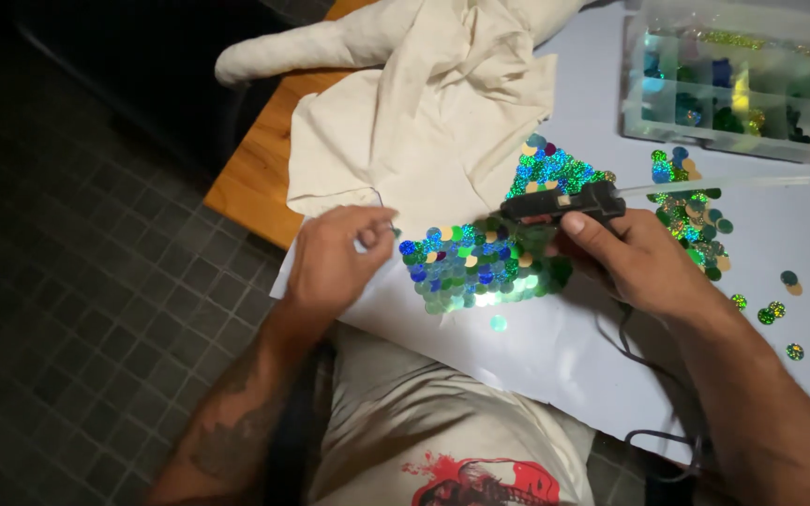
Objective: Applying sequins to a garment using a hot glue gun.
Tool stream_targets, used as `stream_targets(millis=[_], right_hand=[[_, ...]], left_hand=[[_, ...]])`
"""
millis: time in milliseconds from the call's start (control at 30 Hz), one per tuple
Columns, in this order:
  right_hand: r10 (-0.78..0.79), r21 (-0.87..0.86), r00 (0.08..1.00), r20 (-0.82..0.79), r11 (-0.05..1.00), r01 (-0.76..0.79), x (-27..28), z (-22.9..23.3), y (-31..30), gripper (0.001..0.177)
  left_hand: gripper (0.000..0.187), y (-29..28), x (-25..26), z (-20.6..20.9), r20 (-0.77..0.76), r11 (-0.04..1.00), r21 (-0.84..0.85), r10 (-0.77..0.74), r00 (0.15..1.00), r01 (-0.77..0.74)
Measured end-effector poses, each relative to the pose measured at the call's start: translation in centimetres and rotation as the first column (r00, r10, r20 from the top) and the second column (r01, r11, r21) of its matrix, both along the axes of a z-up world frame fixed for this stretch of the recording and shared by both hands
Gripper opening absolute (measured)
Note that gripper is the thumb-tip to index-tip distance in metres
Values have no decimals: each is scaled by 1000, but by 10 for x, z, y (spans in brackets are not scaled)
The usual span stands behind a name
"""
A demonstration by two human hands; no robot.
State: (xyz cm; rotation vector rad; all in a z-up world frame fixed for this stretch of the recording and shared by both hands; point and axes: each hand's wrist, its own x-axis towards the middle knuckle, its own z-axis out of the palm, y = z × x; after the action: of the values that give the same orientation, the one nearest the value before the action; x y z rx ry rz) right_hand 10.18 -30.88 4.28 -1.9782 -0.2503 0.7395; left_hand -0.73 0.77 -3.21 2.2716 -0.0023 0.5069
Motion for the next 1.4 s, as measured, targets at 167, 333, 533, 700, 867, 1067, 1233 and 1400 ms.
stream_targets(millis=[167, 333, 533, 700, 867, 1067, 1233, 1400], right_hand=[[5, -28, 999, 43, 1000, -4, 0, -9, -4, 54], [-13, -24, 1000, 10, 1000, 13, -1, 0, -10, 53], [10, -66, 999, 52, 998, -6, 0, 3, -12, 55], [13, -51, 999, 44, 999, -11, 2, 0, -13, 54], [30, -101, 997, 76, 995, -23, 0, 6, -11, 55], [34, -114, 995, 89, 993, -24, 1, 5, -11, 55], [25, -85, 997, 66, 996, -19, 1, 5, -10, 53], [3, -145, 997, 81, 989, 8, -1, 8, -9, 56]], left_hand=[[21, -11, 12, -4, 205, 983, 165, -119, 971, 86], [24, -13, 25, -8, 176, 968, 216, -169, 970, 130], [20, -12, 27, -7, 195, 933, 322, -230, 953, 159], [26, -7, 28, -3, 87, 898, 348, -318, 944, 270], [28, -6, 27, 3, 48, 880, 353, -356, 933, 317], [18, -4, 27, 12, -10, 855, 390, -366, 931, 341], [20, -4, 30, 13, -33, 820, 462, -364, 931, 337], [38, -11, 25, 19, 70, 709, 649, -415, 907, 274]])
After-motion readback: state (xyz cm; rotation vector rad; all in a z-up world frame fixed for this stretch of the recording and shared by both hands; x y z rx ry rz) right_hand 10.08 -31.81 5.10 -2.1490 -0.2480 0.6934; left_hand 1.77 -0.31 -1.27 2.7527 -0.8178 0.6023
